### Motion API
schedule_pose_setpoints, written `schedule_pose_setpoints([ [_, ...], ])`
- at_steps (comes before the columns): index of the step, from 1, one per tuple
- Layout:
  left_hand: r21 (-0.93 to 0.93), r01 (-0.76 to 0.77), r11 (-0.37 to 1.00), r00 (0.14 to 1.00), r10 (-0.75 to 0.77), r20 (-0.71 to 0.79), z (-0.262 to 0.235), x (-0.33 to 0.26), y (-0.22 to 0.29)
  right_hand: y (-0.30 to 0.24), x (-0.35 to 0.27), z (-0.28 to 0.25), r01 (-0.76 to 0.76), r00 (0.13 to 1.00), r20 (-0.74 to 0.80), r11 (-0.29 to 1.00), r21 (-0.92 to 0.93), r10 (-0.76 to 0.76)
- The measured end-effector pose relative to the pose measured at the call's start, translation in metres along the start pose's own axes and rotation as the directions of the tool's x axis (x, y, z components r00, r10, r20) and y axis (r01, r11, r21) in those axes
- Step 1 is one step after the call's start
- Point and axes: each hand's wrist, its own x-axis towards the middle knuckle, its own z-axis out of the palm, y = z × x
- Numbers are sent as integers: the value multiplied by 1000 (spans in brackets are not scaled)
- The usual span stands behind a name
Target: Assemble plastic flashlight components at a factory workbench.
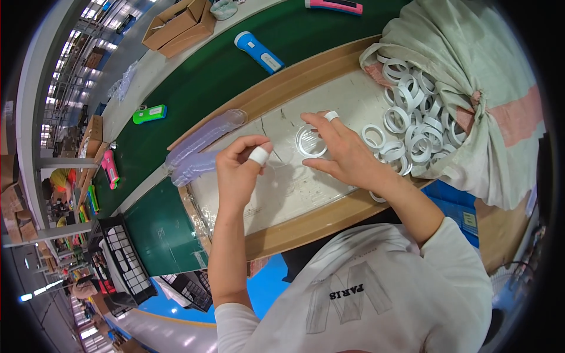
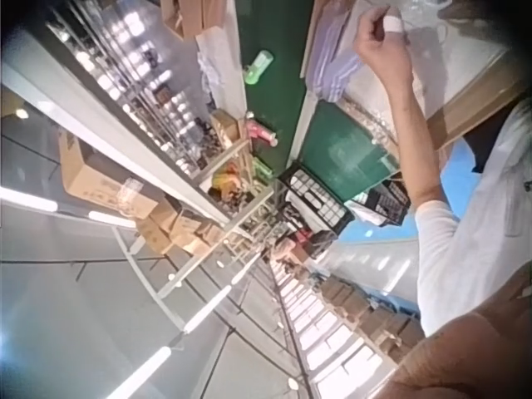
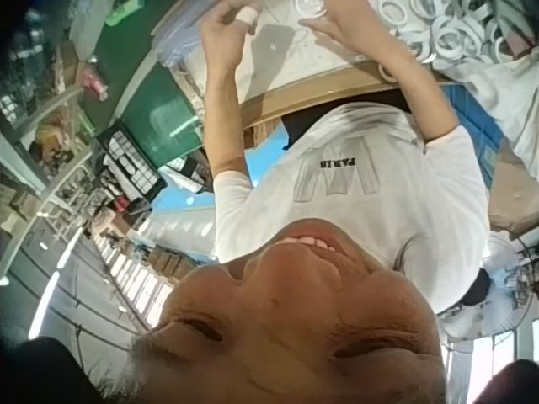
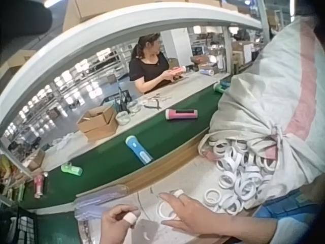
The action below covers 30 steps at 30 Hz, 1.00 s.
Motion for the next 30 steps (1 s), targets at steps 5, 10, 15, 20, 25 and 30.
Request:
schedule_pose_setpoints([
  [5,-131,-32,991,997,41,66,24,34,13,5,9,2,-3,999,-31,988,155,8],
  [10,390,-290,874,947,320,-11,18,113,-13,14,14,-1,-71,996,-36,953,295,85],
  [15,825,-155,543,986,139,93,53,197,-15,18,13,-4,-63,993,-78,948,312,92],
  [20,869,-60,491,997,-13,76,66,231,-18,18,13,-10,-118,985,-81,942,314,151],
  [25,31,28,999,994,-31,105,26,217,-19,15,12,-19,-112,985,-77,909,400,156],
  [30,-732,295,614,847,187,498,-4,177,-1,15,10,-20,-76,990,-69,881,468,122],
])
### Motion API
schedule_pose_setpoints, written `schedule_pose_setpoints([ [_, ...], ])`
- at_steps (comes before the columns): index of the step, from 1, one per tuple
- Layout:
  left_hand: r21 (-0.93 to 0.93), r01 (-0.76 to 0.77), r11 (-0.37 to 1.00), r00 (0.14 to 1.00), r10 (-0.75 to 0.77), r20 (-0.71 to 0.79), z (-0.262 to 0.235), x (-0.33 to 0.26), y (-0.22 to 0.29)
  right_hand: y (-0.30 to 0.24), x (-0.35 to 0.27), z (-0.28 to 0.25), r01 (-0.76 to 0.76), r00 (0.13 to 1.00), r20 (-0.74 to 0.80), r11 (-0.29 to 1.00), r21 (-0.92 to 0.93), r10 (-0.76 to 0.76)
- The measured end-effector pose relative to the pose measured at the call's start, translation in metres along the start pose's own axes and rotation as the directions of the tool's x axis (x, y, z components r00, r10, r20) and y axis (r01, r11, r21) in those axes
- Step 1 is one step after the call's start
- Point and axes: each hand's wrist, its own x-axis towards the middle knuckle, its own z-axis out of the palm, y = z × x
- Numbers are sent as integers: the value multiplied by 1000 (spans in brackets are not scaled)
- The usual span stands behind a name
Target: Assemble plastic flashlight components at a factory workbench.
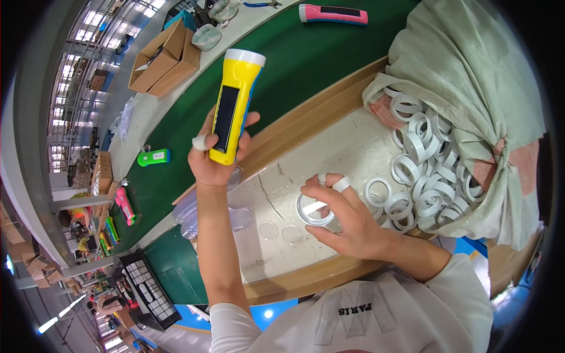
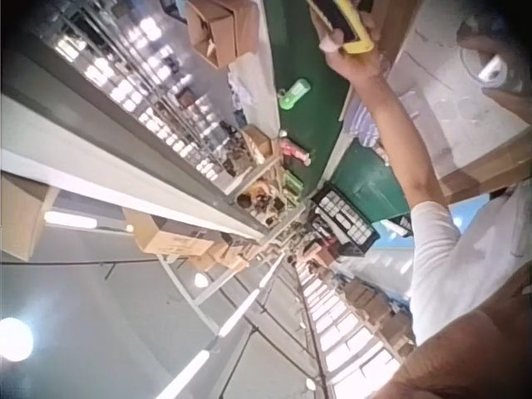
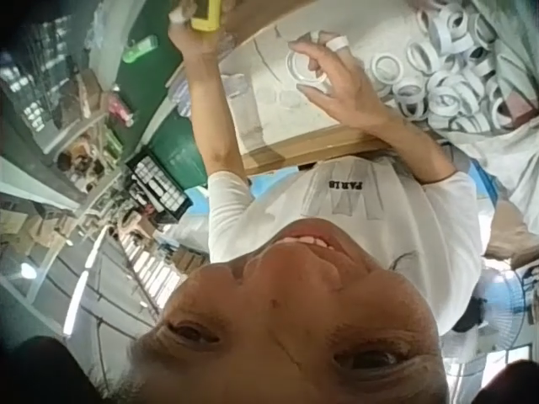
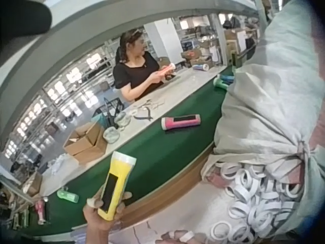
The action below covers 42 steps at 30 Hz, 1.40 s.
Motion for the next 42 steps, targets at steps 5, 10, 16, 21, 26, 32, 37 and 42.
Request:
schedule_pose_setpoints([
  [5,-140,10,990,1000,-10,2,-9,-15,1,2,-2,1,-4,1000,16,1000,-21,4],
  [10,105,130,986,964,-101,-247,-15,-11,6,2,2,3,10,1000,0,999,-37,-10],
  [16,29,258,966,944,-245,-223,-42,-4,10,3,7,2,35,998,-39,989,-141,-40],
  [21,26,242,970,970,-243,0,-29,-17,3,19,6,2,-80,994,-89,952,-296,56],
  [26,67,350,934,937,-350,-8,32,-54,-24,31,5,-1,-27,999,13,793,-609,44],
  [32,-165,355,920,929,-367,-47,61,-119,-64,34,1,-7,-40,999,-14,766,-642,41],
  [37,-299,337,893,931,-363,-33,79,-152,-84,13,11,-22,-148,979,5,703,696,202],
  [42,64,344,937,937,-338,-91,112,-165,-91,-8,4,-1,-148,989,120,591,793,86],
])
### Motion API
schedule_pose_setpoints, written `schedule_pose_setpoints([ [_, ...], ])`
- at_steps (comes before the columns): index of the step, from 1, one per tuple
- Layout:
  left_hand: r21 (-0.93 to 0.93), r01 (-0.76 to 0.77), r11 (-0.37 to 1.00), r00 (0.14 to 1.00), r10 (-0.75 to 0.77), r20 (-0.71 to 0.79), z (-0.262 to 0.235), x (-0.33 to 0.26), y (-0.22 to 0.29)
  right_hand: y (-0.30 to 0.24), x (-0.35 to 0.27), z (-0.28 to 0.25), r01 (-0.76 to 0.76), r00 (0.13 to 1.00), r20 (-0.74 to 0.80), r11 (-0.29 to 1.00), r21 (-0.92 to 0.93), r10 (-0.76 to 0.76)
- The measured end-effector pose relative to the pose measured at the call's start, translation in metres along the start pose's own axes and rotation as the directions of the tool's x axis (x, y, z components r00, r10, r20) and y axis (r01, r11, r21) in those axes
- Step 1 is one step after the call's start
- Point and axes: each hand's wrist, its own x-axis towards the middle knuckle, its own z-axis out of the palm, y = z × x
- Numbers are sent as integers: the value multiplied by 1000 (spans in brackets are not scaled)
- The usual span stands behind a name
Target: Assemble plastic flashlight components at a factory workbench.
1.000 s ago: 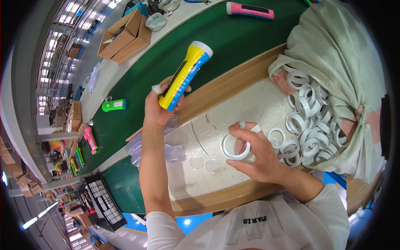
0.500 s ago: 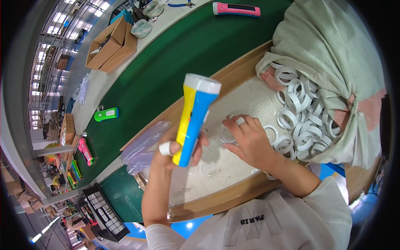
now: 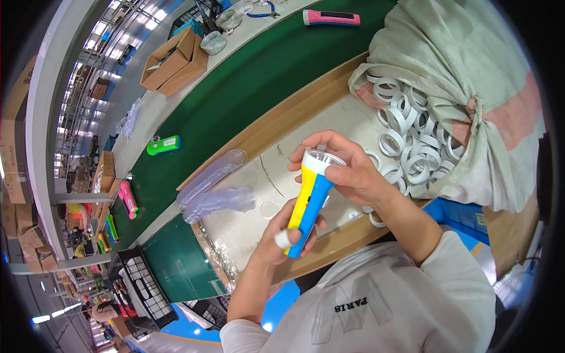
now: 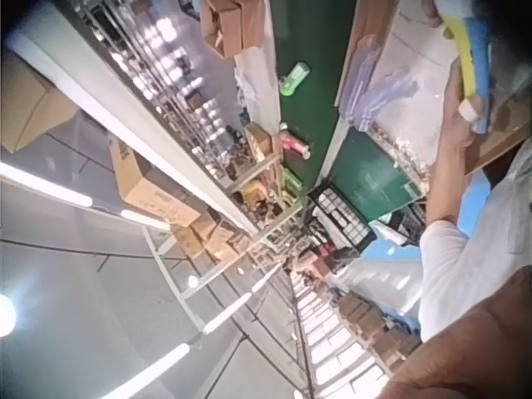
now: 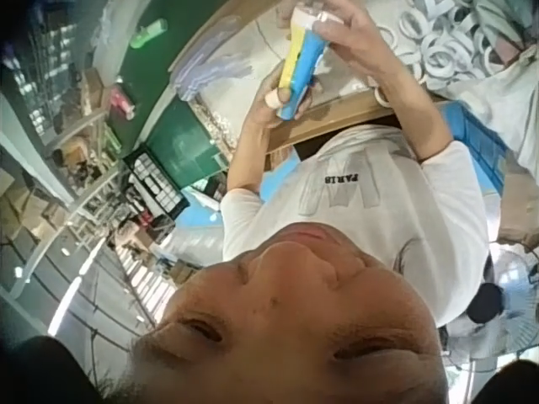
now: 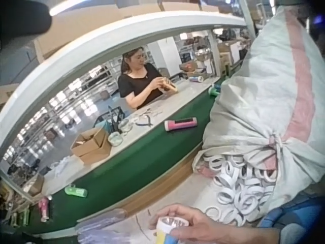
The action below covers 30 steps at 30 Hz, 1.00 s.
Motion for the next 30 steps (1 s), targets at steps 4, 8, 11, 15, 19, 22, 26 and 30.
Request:
schedule_pose_setpoints([
  [4,284,179,942,975,-130,-181,33,-4,4,3,-8,9,7,1000,-23,993,121,-4],
  [8,488,126,864,941,51,-334,57,-4,-25,3,-11,20,22,999,-39,984,174,-16],
  [11,-271,75,960,997,-76,7,63,-10,-44,4,-17,15,-27,1000,15,959,281,24],
  [15,-431,69,900,992,-16,125,73,-18,-61,4,-27,19,-136,991,50,948,288,127],
  [19,-667,232,708,932,34,361,85,-24,-67,13,-35,26,-86,987,158,811,578,-8],
  [22,-463,138,876,988,-90,124,82,-23,-60,9,-37,19,-27,998,55,922,386,6],
  [26,480,-12,877,967,132,-216,61,-8,-66,3,-41,9,11,999,-48,999,39,-10],
  [30,257,73,964,972,-11,-235,57,-3,-54,0,-30,9,-84,991,-109,996,-13,82],
])
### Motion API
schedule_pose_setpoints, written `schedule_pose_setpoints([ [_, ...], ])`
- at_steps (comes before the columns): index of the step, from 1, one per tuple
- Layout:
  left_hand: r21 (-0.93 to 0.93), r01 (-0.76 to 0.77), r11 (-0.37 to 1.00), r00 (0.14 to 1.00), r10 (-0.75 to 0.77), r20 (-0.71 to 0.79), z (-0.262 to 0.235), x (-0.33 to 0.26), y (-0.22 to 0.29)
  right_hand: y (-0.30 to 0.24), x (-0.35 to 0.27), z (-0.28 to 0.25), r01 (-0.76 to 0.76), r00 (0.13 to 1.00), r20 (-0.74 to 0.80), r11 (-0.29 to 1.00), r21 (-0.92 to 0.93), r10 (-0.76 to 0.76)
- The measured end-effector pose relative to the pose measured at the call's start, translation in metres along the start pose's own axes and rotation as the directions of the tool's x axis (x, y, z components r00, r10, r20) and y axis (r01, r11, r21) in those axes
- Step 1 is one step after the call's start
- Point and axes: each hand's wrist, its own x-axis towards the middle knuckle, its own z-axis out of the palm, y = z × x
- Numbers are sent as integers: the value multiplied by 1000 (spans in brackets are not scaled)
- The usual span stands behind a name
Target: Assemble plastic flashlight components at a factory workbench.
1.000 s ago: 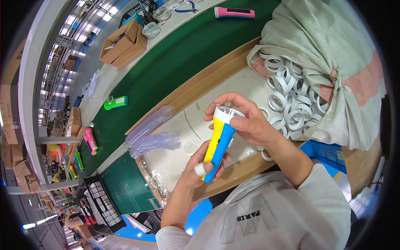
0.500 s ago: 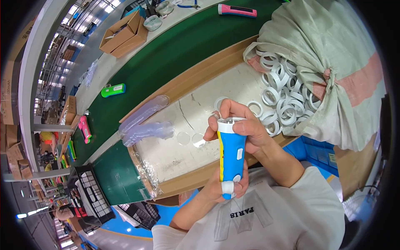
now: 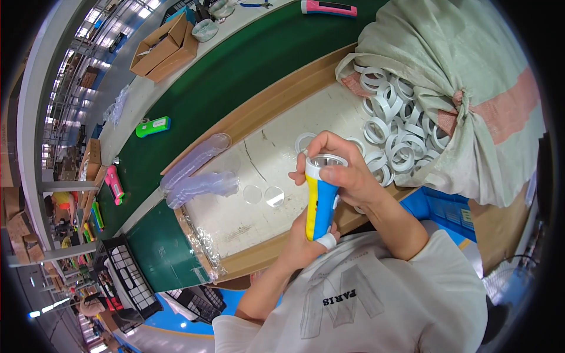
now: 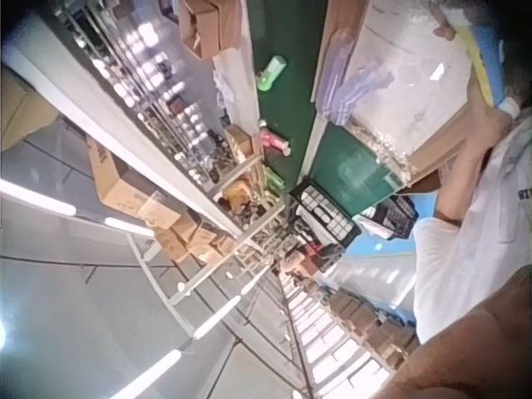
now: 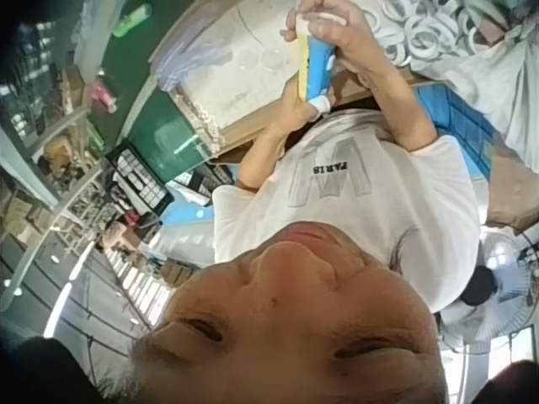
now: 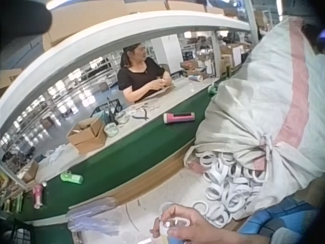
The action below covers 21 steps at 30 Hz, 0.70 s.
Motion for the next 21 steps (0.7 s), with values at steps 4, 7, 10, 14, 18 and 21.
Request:
schedule_pose_setpoints([
  [4,238,51,970,981,-3,-196,-35,25,39,-1,15,-20,-61,974,-225,908,-414,-37],
  [7,819,16,574,811,472,-347,-94,69,83,-1,17,-33,24,964,34,-40,-999,-263],
  [10,971,40,235,697,690,-195,-151,120,120,17,22,-32,72,983,122,-324,-943,-134],
  [14,927,-233,293,612,785,-94,-178,127,140,33,31,-42,138,970,205,-394,-909,-132],
  [18,973,72,219,491,841,-226,-275,124,146,30,28,-45,162,974,202,-305,-939,-101],
  [21,842,492,223,516,705,-487,-346,124,152,25,30,-35,136,988,137,-7,-991,-78],
])
